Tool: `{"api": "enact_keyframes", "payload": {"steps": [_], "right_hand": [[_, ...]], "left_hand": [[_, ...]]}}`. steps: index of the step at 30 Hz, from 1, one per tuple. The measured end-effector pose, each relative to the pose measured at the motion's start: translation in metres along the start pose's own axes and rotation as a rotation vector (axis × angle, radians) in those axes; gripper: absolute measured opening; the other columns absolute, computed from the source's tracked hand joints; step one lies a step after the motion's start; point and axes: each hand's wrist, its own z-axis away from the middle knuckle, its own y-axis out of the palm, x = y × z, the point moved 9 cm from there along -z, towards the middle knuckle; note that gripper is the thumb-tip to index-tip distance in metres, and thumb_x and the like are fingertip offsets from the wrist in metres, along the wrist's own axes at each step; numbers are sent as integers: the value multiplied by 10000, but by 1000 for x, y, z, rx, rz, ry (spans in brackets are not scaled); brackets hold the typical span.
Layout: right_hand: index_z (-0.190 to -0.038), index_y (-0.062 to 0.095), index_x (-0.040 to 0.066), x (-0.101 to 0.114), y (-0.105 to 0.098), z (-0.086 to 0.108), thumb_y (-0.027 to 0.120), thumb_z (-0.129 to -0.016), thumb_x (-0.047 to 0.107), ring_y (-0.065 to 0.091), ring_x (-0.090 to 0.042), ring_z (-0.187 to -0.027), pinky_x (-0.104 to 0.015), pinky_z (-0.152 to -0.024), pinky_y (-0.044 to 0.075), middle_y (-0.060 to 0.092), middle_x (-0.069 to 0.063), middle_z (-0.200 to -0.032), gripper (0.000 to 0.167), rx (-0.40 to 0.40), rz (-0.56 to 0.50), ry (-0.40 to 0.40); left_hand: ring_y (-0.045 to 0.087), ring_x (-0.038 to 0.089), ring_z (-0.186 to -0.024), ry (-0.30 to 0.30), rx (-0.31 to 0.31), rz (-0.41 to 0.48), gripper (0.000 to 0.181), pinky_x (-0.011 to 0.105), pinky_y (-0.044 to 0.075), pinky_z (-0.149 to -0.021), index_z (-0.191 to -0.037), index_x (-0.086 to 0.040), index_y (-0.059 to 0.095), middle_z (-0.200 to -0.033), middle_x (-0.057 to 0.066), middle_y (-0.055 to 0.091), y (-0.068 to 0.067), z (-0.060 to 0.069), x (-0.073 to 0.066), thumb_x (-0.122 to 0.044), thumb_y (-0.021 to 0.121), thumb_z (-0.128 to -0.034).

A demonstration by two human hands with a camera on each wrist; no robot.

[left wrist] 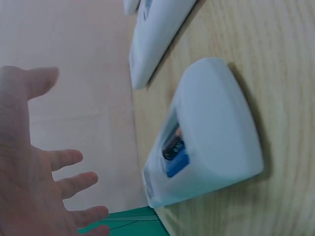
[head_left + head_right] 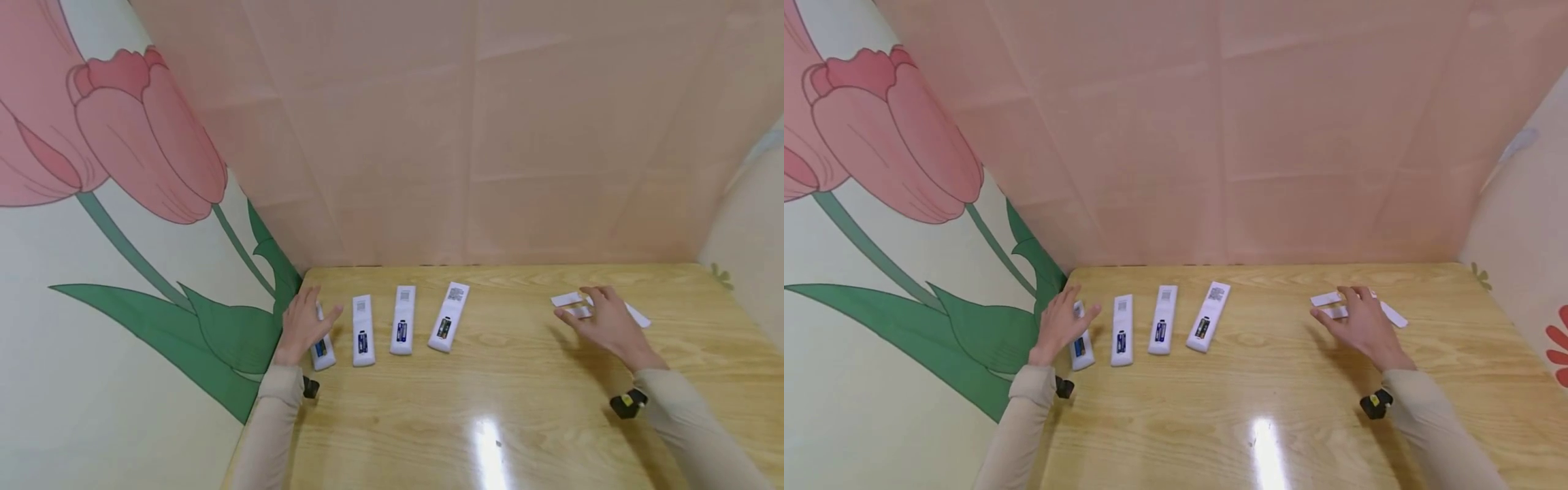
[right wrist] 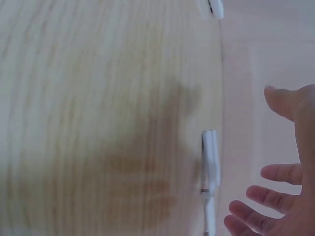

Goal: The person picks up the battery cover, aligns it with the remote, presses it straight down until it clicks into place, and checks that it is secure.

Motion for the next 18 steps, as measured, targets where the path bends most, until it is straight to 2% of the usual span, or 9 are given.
{"api": "enact_keyframes", "payload": {"steps": [8,14,18], "right_hand": [[-1419,503,-180,-12,8,2,759,-978,467,439,-606,-1280,-751,-992,401,471,-462,-1383,824,-26,-20,1],[-1384,534,-169,-16,12,6,793,-960,395,484,-600,-1201,-736,-930,431,539,-463,-1277,752,-72,-31,3],[-1325,567,-187,-15,12,7,803,-952,329,515,-585,-1133,-721,-888,447,575,-455,-1211,679,-102,-38,-4]], "left_hand": [[440,517,-1458,-41,5,6,918,735,381,-1128,-1611,-48,432,-1633,236,447,7,5,8,-659,650,-961],[494,523,-1398,-75,-1,30,910,704,408,-1122,-1581,5,452,-1577,279,487,13,11,19,-645,630,-969],[505,520,-1370,-126,10,58,868,679,416,-1125,-1575,7,456,-1554,289,490,18,15,27,-586,661,-975]]}}
